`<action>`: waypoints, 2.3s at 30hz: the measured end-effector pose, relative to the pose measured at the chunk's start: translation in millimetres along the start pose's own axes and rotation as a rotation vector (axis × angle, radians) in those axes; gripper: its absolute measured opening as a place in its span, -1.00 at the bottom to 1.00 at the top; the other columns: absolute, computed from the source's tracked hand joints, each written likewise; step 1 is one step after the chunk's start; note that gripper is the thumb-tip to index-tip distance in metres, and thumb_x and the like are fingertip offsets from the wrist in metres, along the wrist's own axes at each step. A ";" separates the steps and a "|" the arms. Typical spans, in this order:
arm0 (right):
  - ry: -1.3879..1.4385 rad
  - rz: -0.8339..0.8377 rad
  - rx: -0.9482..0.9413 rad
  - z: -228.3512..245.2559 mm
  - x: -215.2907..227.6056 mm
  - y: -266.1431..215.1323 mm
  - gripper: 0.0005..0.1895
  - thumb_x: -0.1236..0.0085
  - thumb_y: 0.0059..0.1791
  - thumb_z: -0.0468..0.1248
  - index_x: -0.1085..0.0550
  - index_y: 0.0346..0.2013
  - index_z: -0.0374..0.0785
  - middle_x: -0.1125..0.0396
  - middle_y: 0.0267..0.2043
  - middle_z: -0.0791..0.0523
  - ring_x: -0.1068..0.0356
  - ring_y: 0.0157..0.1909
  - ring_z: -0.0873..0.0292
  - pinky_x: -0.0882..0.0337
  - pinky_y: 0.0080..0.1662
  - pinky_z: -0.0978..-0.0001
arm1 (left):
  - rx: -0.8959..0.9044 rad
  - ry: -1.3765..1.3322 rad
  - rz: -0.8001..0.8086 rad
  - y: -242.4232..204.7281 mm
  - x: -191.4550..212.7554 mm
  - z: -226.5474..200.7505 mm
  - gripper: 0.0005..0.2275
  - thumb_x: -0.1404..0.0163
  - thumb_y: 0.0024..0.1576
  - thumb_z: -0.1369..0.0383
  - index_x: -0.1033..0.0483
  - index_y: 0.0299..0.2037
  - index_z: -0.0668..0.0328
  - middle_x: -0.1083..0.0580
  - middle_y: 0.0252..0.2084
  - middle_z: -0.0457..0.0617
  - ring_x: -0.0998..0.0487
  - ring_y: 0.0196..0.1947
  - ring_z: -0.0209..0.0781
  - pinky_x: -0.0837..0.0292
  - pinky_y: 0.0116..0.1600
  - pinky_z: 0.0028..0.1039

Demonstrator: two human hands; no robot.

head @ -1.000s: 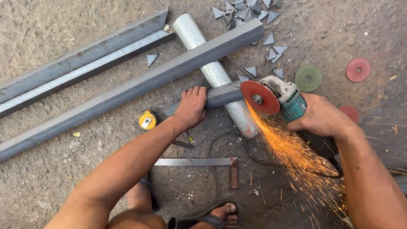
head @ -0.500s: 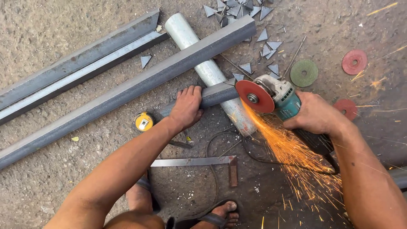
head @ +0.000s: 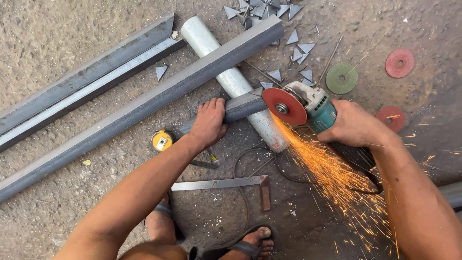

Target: Measuring, marking, and cutting metal strips using an angle grinder.

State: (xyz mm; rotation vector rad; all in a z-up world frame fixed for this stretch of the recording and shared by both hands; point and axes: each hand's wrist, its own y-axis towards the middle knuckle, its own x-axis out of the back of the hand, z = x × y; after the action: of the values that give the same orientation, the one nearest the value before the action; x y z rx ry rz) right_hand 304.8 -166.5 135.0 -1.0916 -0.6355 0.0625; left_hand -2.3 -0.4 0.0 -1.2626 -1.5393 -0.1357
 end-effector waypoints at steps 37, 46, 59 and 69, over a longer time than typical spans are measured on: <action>-0.089 0.013 -0.077 14.4 3.4 -23.2 -0.55 -0.37 -0.36 -0.26 -0.42 -0.22 -0.18 -0.47 -0.33 0.00 -0.41 -0.34 0.02 -0.42 -0.29 0.17 | -0.038 0.122 -0.088 1.5 -6.1 3.9 -0.40 -0.28 -0.05 0.27 -0.30 0.14 0.37 -0.49 0.01 0.27 -0.53 0.03 0.23 -0.37 0.26 -0.01; 0.085 -0.025 -0.005 -5.3 -4.3 -15.5 -0.27 -0.56 -0.43 -0.07 -0.54 -0.04 -0.28 -0.51 -0.10 -0.20 -0.47 0.08 -0.29 -0.39 0.01 -0.08 | -0.042 0.185 -0.097 0.2 -3.9 3.9 -0.43 -0.28 -0.10 0.21 -0.30 0.05 0.25 -0.50 -0.07 0.16 -0.59 0.03 0.18 -0.40 0.19 -0.18; 0.084 -0.001 -0.005 -12.1 -4.6 -10.2 -0.26 -0.57 -0.44 0.01 -0.54 -0.06 -0.21 -0.53 -0.13 -0.13 -0.48 0.06 -0.26 -0.42 0.02 -0.05 | -0.039 0.187 -0.118 2.5 -5.9 5.5 -0.45 -0.24 -0.08 0.20 -0.31 0.06 0.26 -0.50 -0.08 0.16 -0.58 0.03 0.17 -0.38 0.22 -0.18; 0.107 -0.007 -0.016 -4.1 -2.7 -24.9 -0.27 -0.57 -0.44 -0.01 -0.55 -0.07 -0.23 -0.53 -0.13 -0.14 -0.49 0.07 -0.25 -0.41 0.01 -0.04 | -0.045 0.178 -0.137 0.4 -8.2 7.4 -0.42 -0.25 -0.12 0.21 -0.31 0.08 0.23 -0.50 -0.09 0.15 -0.59 0.01 0.17 -0.41 0.18 -0.17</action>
State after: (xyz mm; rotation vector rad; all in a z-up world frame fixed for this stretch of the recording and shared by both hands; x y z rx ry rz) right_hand 298.3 -182.6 153.4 -1.1009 -0.5448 -0.0066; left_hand -8.0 -0.5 -9.5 -1.1475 -1.4743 -0.3640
